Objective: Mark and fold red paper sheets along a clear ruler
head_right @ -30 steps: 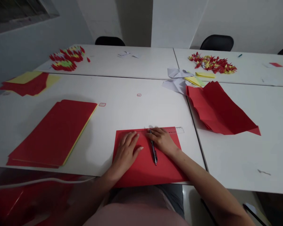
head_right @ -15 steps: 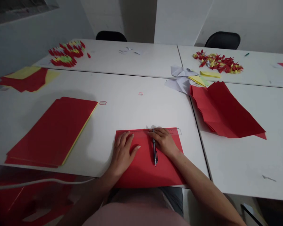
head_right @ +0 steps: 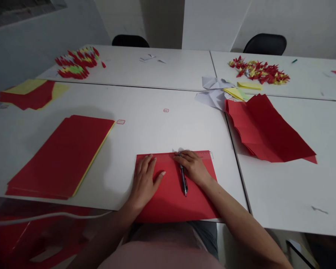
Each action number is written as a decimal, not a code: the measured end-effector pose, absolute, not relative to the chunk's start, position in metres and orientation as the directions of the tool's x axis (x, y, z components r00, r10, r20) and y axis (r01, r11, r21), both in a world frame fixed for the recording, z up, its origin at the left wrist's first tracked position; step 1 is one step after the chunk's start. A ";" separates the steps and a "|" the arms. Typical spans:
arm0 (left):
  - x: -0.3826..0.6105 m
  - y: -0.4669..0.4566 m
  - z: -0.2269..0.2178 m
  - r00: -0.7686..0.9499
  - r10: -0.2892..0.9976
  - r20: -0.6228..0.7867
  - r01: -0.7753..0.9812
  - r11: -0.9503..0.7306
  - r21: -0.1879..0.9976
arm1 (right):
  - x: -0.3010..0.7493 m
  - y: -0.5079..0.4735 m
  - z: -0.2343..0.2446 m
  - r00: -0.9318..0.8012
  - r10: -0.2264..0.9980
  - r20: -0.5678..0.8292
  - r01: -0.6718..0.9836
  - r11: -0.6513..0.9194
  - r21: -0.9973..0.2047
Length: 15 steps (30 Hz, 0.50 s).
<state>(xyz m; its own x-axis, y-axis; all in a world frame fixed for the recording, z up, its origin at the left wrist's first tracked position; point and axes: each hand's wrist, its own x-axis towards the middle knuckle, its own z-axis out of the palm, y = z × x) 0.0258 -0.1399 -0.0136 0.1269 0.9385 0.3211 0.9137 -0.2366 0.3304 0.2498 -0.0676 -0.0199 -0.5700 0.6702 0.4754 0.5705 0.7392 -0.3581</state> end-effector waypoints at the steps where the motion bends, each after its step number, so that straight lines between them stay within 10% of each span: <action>1: 0.026 -0.140 -0.013 0.129 0.938 0.323 0.914 -0.238 0.328 | 0.250 -0.068 -0.020 -0.570 0.671 0.473 0.571 0.738 -0.359; 15: 0.026 -0.139 -0.013 0.123 0.947 0.298 0.909 -0.228 0.350 | 0.250 -0.068 -0.019 -0.575 0.674 0.464 0.574 0.737 -0.358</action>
